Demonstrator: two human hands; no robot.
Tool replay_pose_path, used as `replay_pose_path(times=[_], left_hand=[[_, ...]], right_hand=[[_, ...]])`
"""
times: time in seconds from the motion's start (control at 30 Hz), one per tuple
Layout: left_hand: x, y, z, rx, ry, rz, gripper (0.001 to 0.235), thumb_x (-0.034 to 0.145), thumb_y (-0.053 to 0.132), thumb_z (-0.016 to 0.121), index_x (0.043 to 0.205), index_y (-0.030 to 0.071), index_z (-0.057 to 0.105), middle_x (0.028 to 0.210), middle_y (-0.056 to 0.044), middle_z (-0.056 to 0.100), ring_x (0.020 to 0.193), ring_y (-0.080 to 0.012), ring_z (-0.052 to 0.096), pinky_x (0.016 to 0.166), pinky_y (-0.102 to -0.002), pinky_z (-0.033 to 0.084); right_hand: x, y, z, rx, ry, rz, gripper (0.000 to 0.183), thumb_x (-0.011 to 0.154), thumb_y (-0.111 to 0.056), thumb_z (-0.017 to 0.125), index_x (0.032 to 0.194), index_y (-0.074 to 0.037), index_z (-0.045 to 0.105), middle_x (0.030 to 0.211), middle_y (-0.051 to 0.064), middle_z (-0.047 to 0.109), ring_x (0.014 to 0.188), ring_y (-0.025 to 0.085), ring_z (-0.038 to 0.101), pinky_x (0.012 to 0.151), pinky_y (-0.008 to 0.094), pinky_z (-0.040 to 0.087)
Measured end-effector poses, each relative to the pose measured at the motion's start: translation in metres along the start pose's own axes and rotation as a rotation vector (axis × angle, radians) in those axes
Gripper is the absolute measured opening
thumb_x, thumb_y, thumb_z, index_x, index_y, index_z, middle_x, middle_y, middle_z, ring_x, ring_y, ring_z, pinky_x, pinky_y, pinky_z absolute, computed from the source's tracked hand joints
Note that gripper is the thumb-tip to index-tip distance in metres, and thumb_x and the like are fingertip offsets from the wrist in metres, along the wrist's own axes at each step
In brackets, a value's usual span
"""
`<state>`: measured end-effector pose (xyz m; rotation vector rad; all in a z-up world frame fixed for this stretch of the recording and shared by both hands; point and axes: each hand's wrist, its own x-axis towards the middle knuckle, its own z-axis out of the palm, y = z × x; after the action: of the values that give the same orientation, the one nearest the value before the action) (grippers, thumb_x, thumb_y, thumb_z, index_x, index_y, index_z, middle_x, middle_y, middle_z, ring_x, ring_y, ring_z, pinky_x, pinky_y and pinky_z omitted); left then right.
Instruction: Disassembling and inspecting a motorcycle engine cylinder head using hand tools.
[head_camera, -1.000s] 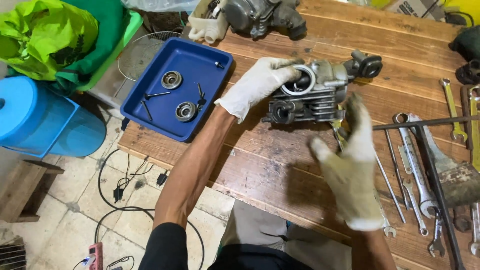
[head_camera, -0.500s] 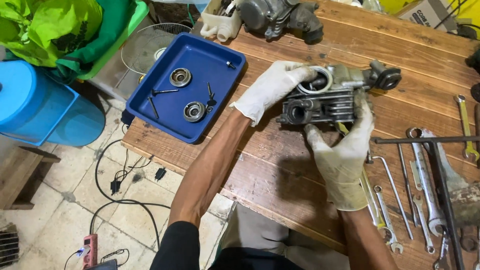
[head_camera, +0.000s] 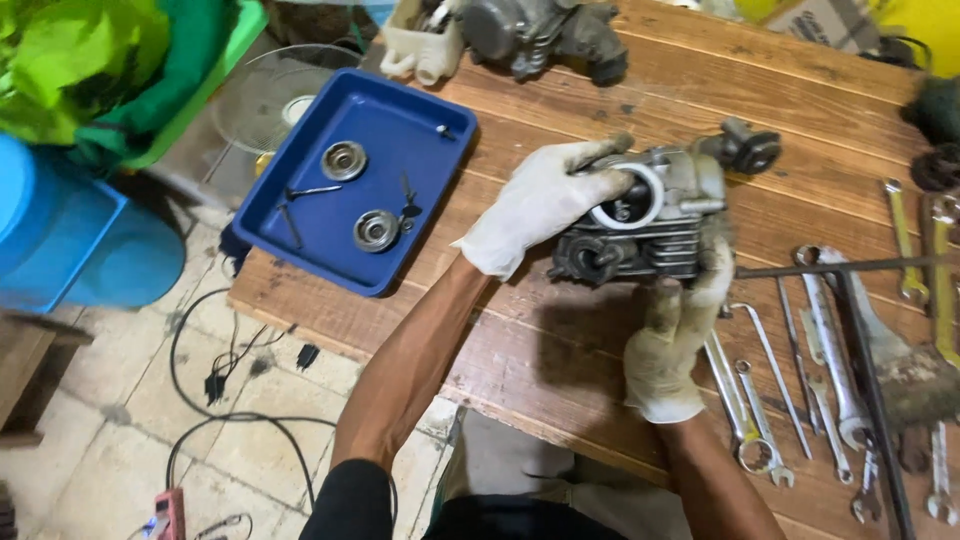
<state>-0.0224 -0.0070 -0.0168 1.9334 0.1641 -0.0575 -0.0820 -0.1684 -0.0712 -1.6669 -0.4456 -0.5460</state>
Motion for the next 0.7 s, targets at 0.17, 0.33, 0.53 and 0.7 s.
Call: replay_pose_path(times=[0.17,0.33,0.53,0.7], left_hand=[[0.0,-0.017,0.011,-0.002,0.051,0.157,0.056,0.076,0.05,0.078,0.129,0.032,0.071,0.126,-0.005,0.076,0.126,-0.0317,0.066,0.108,-0.044,0.052],[0.003,-0.025,0.013,0.057,0.073,0.21,0.057,0.075,0.047,0.081,0.13,0.035,0.07,0.127,0.001,0.073,0.126,-0.0281,0.064,0.111,-0.044,0.05],[0.014,-0.037,0.019,-0.06,0.124,0.155,0.052,0.076,0.039,0.085,0.126,0.033,0.072,0.12,0.004,0.076,0.121,-0.0203,0.068,0.108,-0.039,0.052],[0.016,-0.023,0.015,-0.233,0.063,0.11,0.043,0.087,0.033,0.076,0.128,0.024,0.073,0.121,-0.002,0.078,0.124,-0.0203,0.067,0.11,-0.038,0.05]], right_hand=[[-0.012,0.021,-0.006,-0.121,0.134,0.028,0.046,0.11,-0.02,0.049,0.151,-0.003,0.038,0.153,0.026,0.043,0.149,0.038,0.038,0.127,0.049,0.029],[-0.016,0.05,-0.011,-0.093,0.171,0.093,0.037,0.113,-0.023,0.04,0.146,-0.006,0.044,0.152,0.023,0.047,0.149,0.038,0.04,0.127,0.048,0.028],[-0.013,0.055,-0.006,0.012,0.146,0.049,0.039,0.114,-0.02,0.038,0.147,-0.001,0.038,0.151,0.025,0.044,0.146,0.039,0.04,0.126,0.054,0.027],[0.007,0.042,0.003,0.101,0.144,0.023,0.044,0.115,-0.031,0.033,0.147,-0.001,0.04,0.151,0.024,0.044,0.147,0.034,0.039,0.127,0.054,0.026]])
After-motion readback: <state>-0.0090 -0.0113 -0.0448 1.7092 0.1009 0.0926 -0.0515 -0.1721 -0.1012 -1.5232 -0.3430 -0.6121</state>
